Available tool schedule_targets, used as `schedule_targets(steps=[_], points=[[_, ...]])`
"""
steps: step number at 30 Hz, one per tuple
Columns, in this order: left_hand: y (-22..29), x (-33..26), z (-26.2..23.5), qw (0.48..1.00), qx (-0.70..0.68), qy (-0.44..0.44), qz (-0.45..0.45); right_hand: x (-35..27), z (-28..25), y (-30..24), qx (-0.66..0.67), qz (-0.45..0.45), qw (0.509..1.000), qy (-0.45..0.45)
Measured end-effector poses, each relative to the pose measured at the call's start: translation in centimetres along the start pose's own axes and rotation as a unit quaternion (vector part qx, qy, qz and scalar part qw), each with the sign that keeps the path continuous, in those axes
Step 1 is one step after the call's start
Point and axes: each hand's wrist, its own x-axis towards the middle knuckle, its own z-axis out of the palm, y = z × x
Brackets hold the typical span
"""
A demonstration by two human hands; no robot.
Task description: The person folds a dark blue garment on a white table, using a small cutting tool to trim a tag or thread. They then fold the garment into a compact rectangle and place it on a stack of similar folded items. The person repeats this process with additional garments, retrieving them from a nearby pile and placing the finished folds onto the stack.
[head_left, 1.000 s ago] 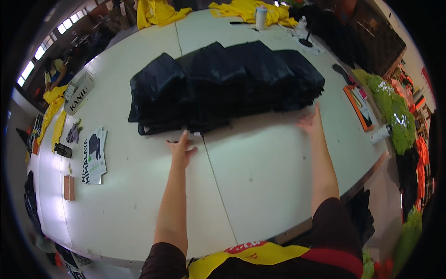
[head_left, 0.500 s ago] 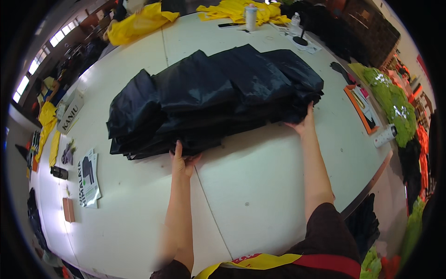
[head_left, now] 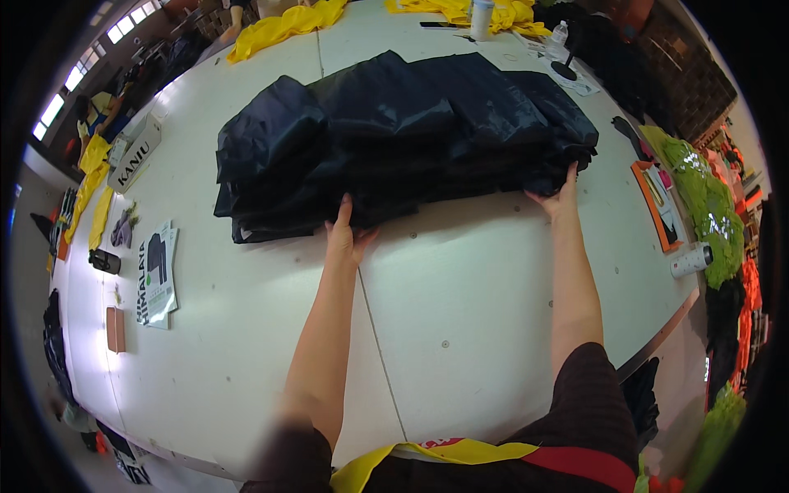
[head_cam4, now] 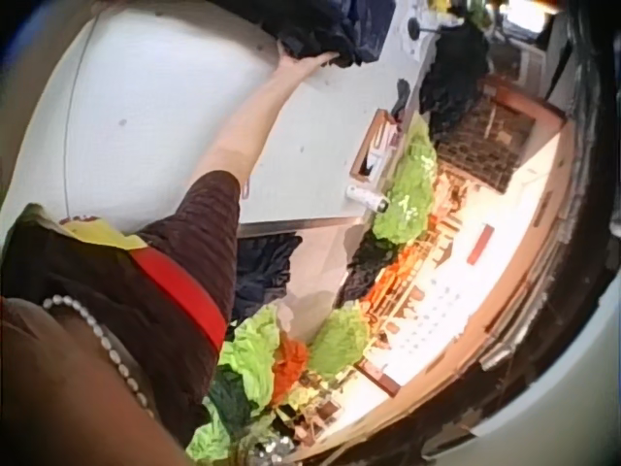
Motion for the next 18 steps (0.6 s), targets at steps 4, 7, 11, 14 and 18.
schedule_targets(steps=[4, 7, 11, 14, 18], points=[[-0.1, 0.5, -1.5, 0.999, 0.020, -0.034, 0.022, 1.4, -0.4, 0.3, -0.027, -0.007, 0.999, -0.023], [0.6, -2.6, -2.1, 0.992, 0.092, 0.043, 0.075, 2.0, -2.4, -0.2, -0.026, 0.026, 0.999, 0.001], [8.0, 1.0, -11.2, 0.884, 0.165, 0.183, 0.397, 1.5, -4.4, -2.4, -0.048, -0.003, 0.999, 0.013], [17.8, 4.6, -15.2, 0.842, 0.230, 0.230, 0.431, 0.6, -3.6, -3.1, -0.039, -0.056, 0.998, 0.005], [23.1, 8.0, -15.7, 0.927, 0.256, 0.145, 0.232, 0.9, -2.2, -2.8, -0.086, -0.067, 0.993, -0.040]])
